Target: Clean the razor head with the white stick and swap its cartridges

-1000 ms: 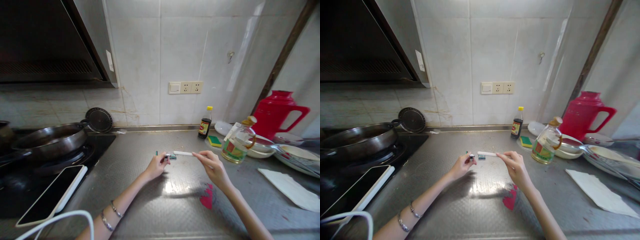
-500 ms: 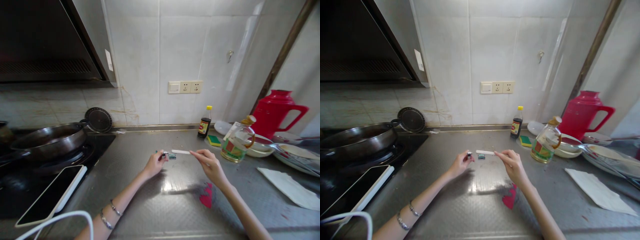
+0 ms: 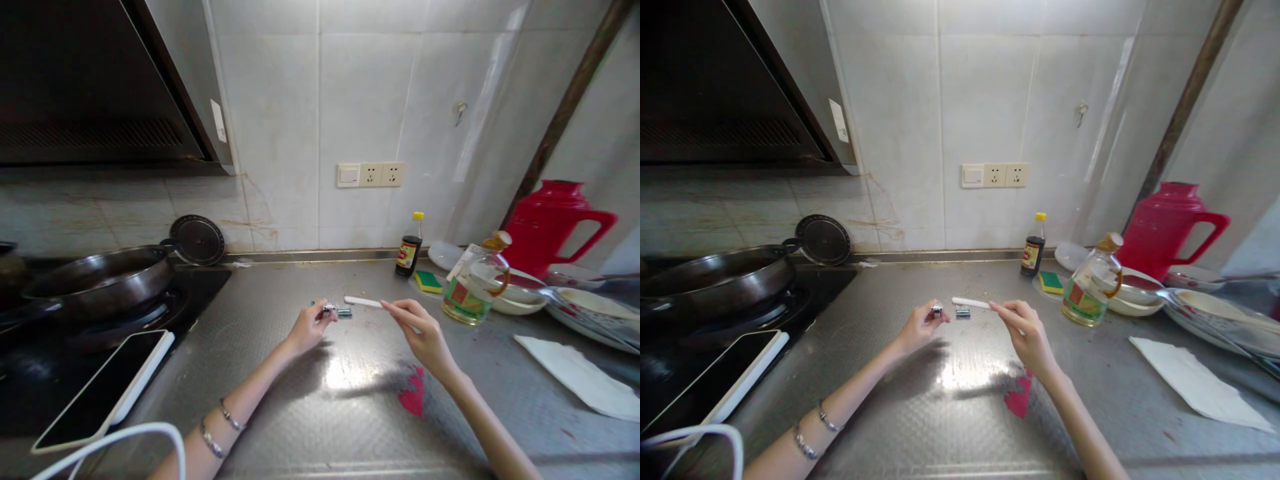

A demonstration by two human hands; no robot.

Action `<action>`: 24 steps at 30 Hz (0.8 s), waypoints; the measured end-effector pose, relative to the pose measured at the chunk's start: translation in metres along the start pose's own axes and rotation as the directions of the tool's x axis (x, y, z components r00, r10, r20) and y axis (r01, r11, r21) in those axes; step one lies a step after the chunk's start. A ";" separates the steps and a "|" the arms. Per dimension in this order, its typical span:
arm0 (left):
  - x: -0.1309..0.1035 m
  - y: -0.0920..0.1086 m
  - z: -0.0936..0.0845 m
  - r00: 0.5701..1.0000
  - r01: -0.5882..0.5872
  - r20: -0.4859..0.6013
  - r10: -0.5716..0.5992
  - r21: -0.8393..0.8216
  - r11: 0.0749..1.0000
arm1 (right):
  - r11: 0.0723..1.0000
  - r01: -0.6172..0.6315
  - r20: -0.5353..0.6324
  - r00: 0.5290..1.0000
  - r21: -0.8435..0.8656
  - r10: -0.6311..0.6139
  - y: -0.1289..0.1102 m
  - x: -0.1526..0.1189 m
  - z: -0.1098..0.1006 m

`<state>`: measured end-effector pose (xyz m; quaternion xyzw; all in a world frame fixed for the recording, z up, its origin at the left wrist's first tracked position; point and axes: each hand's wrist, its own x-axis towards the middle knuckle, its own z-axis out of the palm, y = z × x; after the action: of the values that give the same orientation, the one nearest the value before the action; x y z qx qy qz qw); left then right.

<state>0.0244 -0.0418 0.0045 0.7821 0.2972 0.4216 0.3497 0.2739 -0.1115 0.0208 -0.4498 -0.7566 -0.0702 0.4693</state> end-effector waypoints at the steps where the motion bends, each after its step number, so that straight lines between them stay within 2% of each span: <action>1: 0.000 -0.001 0.001 1.000 0.004 0.004 -0.004 0.015 1.000 | 1.000 0.000 -0.007 1.000 0.012 0.000 -0.005 0.003 0.002; 6: -0.002 -0.002 0.006 1.000 -0.010 0.020 0.009 0.081 0.997 | 0.996 0.092 0.046 0.995 -0.012 -0.091 -0.026 0.013 0.013; 9: -0.002 0.004 0.005 0.999 -0.031 0.039 0.028 0.071 0.997 | 0.997 0.078 0.065 0.995 -0.022 -0.076 -0.020 0.006 0.011; 13: -0.002 0.007 0.001 1.000 -0.004 -0.024 0.006 0.081 0.997 | 0.999 0.033 0.048 0.998 -0.021 -0.032 -0.004 -0.003 0.003; 17: -0.002 0.005 0.001 0.999 -0.009 -0.044 0.014 0.118 0.993 | 1.000 0.022 0.020 1.000 0.005 -0.022 -0.012 0.005 0.006; 20: -0.002 0.004 0.004 0.999 -0.039 -0.025 0.044 0.147 0.988 | 0.998 0.062 0.054 0.997 -0.010 -0.062 -0.023 0.012 0.013; 24: -0.002 0.006 0.004 0.998 -0.062 0.007 0.062 0.150 0.987 | 0.996 0.076 0.090 0.993 -0.042 -0.072 -0.017 0.007 0.012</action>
<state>0.0281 -0.0483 0.0067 0.8155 0.3032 0.4081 0.2767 0.2521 -0.1111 0.0253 -0.4347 -0.7910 -0.0848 0.4220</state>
